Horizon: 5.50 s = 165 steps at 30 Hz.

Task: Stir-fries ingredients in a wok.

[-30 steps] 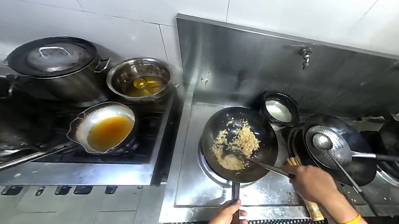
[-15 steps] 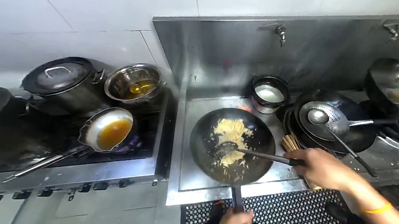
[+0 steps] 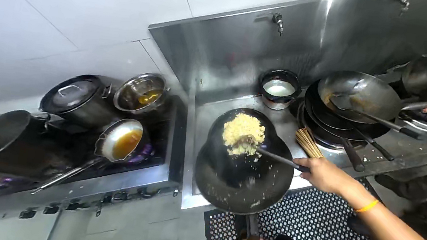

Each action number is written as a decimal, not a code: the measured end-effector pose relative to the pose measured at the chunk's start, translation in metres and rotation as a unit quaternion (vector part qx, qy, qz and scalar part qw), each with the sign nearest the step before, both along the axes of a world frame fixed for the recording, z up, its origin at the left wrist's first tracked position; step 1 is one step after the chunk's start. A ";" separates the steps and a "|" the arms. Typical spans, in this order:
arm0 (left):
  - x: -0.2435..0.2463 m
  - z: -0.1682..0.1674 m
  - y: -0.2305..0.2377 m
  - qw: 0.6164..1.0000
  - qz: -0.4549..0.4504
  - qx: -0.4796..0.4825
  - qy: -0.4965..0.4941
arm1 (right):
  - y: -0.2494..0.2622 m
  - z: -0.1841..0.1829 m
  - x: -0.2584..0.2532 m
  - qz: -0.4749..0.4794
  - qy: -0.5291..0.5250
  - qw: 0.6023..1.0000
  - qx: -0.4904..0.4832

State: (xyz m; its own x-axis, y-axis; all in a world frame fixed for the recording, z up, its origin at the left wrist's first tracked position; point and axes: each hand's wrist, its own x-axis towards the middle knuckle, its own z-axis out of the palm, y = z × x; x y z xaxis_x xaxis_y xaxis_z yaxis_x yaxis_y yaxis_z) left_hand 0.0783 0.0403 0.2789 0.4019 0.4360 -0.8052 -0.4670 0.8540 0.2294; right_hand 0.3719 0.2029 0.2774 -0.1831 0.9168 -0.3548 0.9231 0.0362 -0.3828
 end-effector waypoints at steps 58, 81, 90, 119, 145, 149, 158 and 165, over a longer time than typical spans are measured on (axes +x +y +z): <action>-0.040 -0.124 0.170 0.998 0.029 0.026 -0.049 | 0.190 0.084 -0.177 0.051 -0.298 0.953 -0.016; -0.028 -0.110 0.171 0.999 0.018 -0.006 -0.028 | 0.147 0.002 -0.138 -0.098 -0.176 0.979 -0.019; -0.030 -0.110 0.169 0.998 0.047 -0.025 -0.026 | 0.123 0.060 -0.143 -0.083 -0.279 0.956 -0.026; -0.005 0.001 0.015 0.998 -0.018 0.009 0.051 | 0.003 0.028 0.017 -0.002 0.010 0.993 -0.114; -0.002 -0.037 0.010 0.998 0.000 0.030 0.051 | 0.008 -0.042 -0.004 -0.063 -0.066 0.996 0.003; -0.009 -0.021 0.076 0.999 0.024 0.013 0.021 | 0.026 -0.005 0.018 -0.065 0.002 0.998 -0.010; -0.026 -0.096 0.164 0.998 0.058 0.037 0.015 | 0.097 -0.056 -0.058 -0.160 0.166 0.950 -0.213; -0.042 -0.122 0.168 0.999 0.030 0.041 0.007 | 0.133 -0.003 -0.025 -0.246 0.084 0.951 -0.170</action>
